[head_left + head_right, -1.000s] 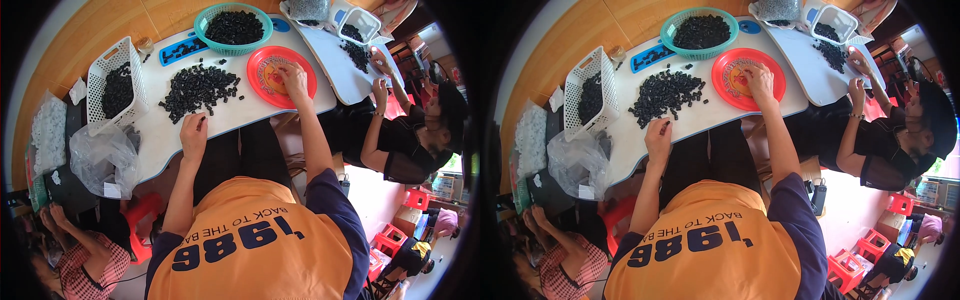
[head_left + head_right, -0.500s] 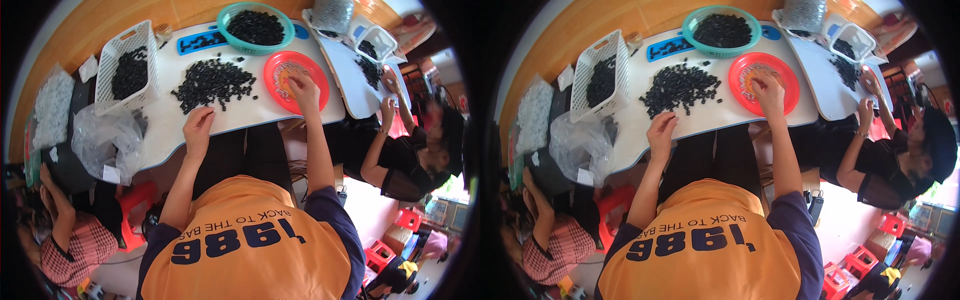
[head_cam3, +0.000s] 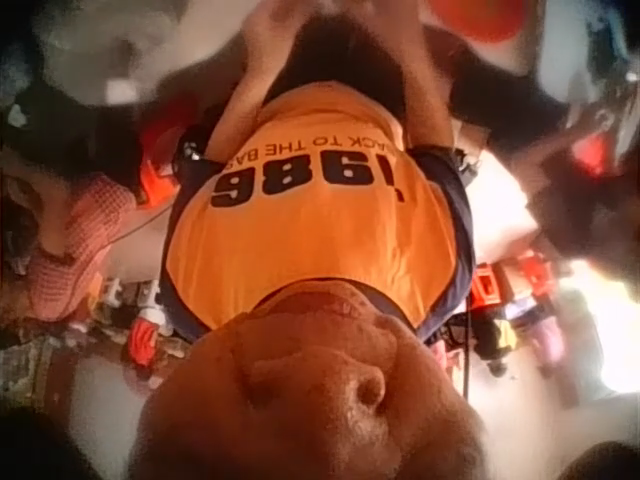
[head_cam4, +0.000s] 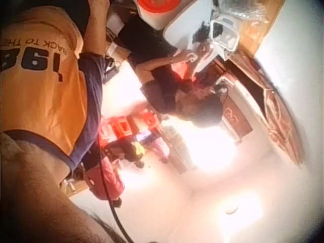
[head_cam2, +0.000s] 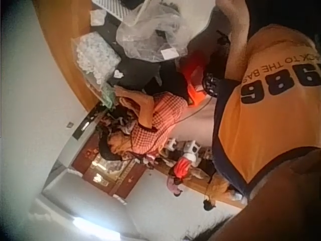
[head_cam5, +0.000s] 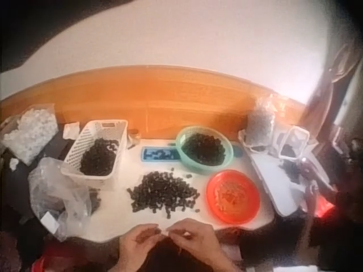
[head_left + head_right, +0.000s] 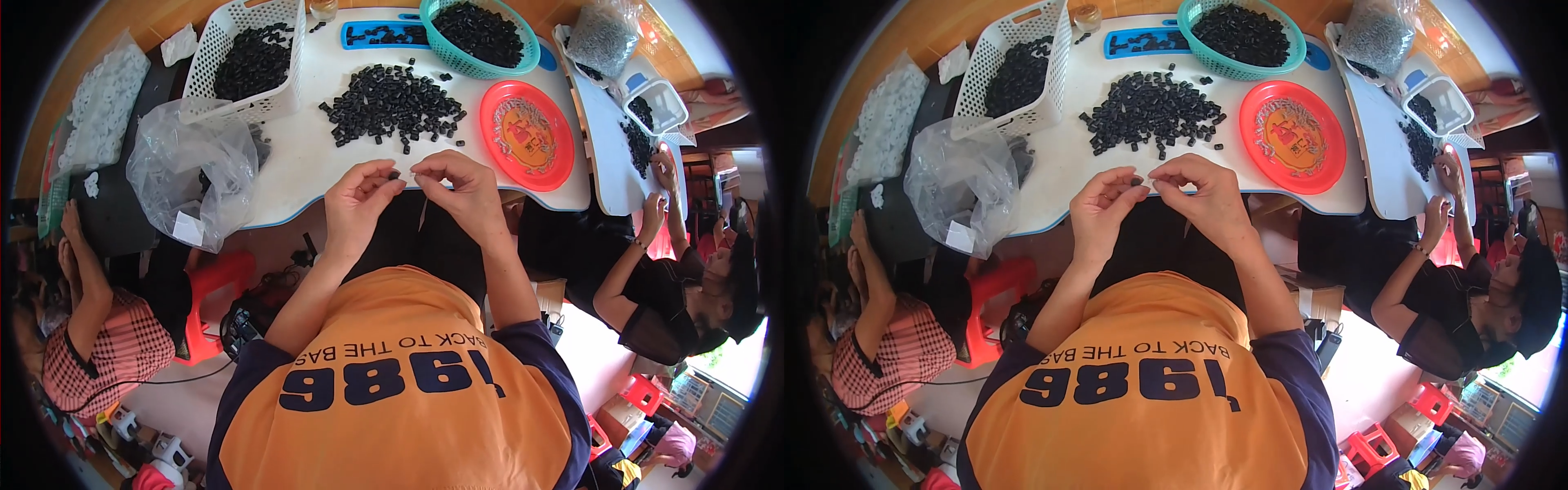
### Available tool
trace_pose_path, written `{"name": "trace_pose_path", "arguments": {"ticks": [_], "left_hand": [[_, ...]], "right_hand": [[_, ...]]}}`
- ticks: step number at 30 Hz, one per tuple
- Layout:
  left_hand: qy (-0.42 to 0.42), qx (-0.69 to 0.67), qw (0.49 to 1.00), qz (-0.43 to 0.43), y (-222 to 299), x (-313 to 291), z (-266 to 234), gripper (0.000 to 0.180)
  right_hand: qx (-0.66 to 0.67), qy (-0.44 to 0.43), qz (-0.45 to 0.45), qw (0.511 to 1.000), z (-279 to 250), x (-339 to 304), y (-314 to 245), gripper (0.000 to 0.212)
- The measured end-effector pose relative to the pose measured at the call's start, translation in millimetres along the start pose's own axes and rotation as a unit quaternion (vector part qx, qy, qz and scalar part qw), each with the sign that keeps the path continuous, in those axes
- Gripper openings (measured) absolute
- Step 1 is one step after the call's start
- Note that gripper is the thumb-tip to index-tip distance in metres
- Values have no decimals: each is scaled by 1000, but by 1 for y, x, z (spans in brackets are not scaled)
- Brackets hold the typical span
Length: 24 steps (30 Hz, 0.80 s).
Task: The person assembles small parts by picking metal pins from a plate and black plastic pieces from the table, inserting the pins into the plastic pieces by hand.
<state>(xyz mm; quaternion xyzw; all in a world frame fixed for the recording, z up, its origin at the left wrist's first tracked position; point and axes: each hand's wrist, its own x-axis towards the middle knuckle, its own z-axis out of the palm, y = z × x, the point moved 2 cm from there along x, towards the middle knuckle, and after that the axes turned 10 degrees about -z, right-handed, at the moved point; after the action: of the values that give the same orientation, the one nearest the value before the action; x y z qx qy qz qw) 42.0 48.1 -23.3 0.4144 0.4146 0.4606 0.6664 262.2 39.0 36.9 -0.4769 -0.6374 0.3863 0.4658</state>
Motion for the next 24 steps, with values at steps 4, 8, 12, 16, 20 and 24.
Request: {"name": "trace_pose_path", "arguments": {"ticks": [4, 8, 12, 16, 20, 24], "left_hand": [[-41, -248, 960, -125, 1, -5, -15, 19], [-74, -311, 933, -164, 2, -7, -18, 20], [-57, -298, 937, -171, -11, -10, -23, 18], [-49, -278, 944, -173, -15, -13, -23, 16], [-45, -257, 953, -153, -15, -16, -26, 17], [-31, -218, 966, -137, -13, -19, -29, 18]], "right_hand": [[57, 45, 33, 997, 7, -8, 6, 20], [32, 40, 7, 999, 23, -10, -15, 20], [-27, 28, -8, 999, 28, -10, -24, 20], [-71, 9, -21, 997, 30, -12, -23, 22], [-108, -7, -34, 994, 34, -13, -29, 22], [-112, 5, -10, 994, 41, -15, -34, 20]]}}
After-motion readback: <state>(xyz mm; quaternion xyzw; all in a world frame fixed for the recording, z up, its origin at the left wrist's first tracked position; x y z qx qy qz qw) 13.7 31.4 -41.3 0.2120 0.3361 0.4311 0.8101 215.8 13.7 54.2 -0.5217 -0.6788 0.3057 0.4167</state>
